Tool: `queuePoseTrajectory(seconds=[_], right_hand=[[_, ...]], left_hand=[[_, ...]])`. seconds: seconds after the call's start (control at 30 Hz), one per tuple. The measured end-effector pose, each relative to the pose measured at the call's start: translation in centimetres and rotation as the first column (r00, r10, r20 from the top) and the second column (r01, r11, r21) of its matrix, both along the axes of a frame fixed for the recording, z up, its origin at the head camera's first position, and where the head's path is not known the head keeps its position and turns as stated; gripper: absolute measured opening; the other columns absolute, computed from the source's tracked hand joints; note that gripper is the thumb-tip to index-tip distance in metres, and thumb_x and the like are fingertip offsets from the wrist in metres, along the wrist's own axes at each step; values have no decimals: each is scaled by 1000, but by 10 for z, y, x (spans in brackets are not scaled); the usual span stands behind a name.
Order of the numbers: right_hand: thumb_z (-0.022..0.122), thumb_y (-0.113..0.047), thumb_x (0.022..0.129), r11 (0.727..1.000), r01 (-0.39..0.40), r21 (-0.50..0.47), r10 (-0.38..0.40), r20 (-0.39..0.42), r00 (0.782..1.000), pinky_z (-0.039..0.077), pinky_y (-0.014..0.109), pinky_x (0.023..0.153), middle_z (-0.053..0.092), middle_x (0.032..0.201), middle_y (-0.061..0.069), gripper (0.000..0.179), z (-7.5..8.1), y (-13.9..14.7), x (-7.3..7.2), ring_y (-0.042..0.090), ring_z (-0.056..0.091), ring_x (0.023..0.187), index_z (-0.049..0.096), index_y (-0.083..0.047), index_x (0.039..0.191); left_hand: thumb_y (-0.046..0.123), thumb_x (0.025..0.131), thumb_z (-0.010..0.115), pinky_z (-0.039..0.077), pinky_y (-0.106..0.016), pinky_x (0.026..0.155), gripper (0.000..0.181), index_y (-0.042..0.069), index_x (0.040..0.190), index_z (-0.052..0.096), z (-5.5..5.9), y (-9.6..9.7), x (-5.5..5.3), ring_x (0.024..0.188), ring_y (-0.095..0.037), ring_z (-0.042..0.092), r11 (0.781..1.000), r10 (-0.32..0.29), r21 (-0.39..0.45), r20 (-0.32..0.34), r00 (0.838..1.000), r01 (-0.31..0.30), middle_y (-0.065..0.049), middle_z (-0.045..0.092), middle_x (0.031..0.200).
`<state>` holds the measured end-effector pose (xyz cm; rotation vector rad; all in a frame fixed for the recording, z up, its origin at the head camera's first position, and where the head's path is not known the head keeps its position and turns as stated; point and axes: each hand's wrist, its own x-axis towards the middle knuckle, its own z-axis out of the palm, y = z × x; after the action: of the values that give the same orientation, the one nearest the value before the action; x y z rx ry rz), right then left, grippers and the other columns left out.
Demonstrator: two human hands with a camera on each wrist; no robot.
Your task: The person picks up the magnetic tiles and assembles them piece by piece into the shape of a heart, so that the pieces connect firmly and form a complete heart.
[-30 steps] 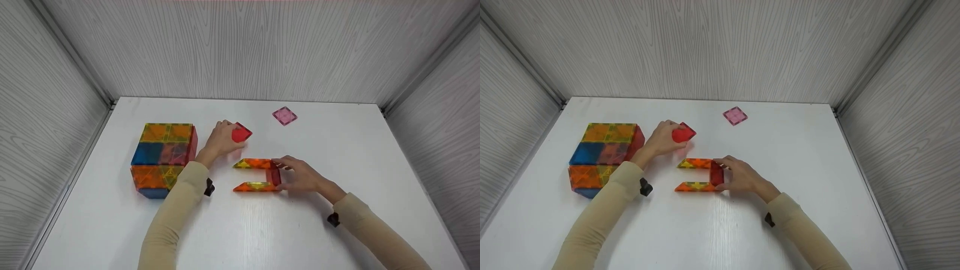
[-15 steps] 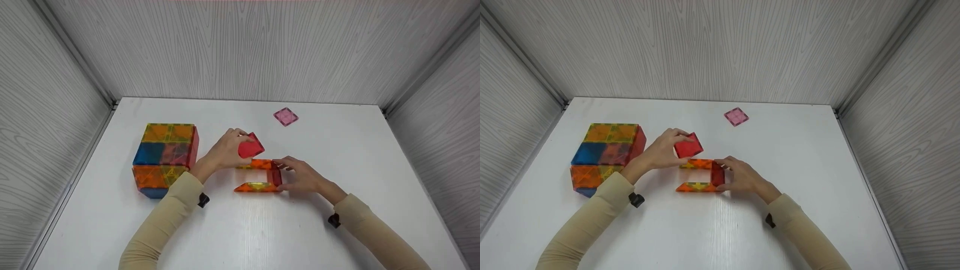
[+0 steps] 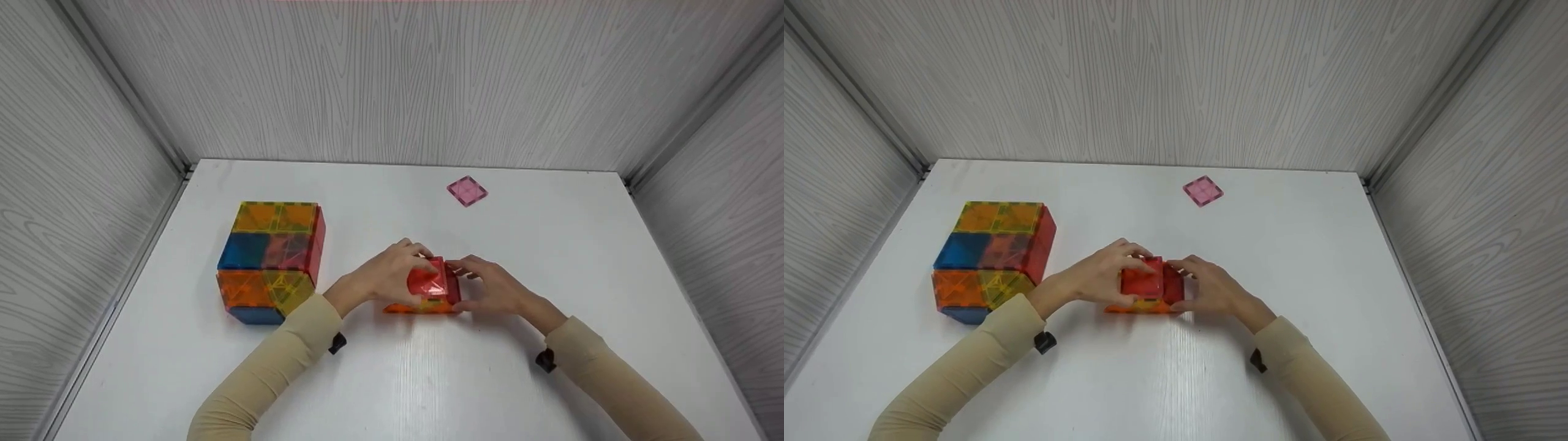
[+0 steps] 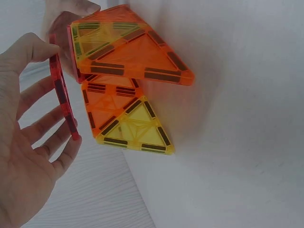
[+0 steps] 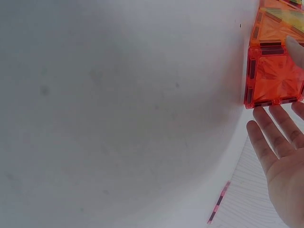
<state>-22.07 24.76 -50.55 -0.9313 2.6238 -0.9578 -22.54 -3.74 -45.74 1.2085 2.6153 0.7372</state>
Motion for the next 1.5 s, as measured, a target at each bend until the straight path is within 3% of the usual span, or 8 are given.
queuePoseTrajectory(seconds=[0.37,0.8,1.13,1.33,1.5], right_hand=[[90,-42,83,1000,-7,4,7,-12,1000,58,49,107,66,136,6,83,0,2,0,30,67,125,54,-15,153],[90,-41,83,1000,11,10,-11,5,1000,57,50,107,65,138,6,83,1,1,3,29,66,127,53,-17,154],[90,-41,83,1000,13,2,-13,12,1000,56,51,109,66,138,5,83,2,2,2,29,66,127,54,-16,154],[90,-40,81,997,59,-50,-58,18,998,54,55,110,65,142,12,85,3,11,-10,32,64,130,54,-12,153],[88,-37,86,989,141,-47,-143,-41,989,53,58,109,64,141,17,78,7,20,-33,38,63,129,56,-9,151]], left_hand=[[38,85,83,56,-43,106,49,17,128,77,-8,0,-2,127,-29,56,1000,-25,12,-2,1000,25,-9,64,144],[46,86,83,53,-46,113,60,15,136,71,-18,-28,7,132,-27,54,991,119,48,62,991,-122,-9,61,142],[44,88,83,53,-45,114,62,12,139,69,-29,-36,11,133,-23,57,981,151,114,84,985,-160,-6,61,143],[46,88,84,53,-45,114,63,13,139,69,-31,-36,11,134,-23,56,979,152,122,87,985,-162,-5,61,143],[44,88,84,53,-46,114,61,13,139,69,-31,-37,12,135,-24,56,978,147,139,89,985,-159,-6,61,144]])
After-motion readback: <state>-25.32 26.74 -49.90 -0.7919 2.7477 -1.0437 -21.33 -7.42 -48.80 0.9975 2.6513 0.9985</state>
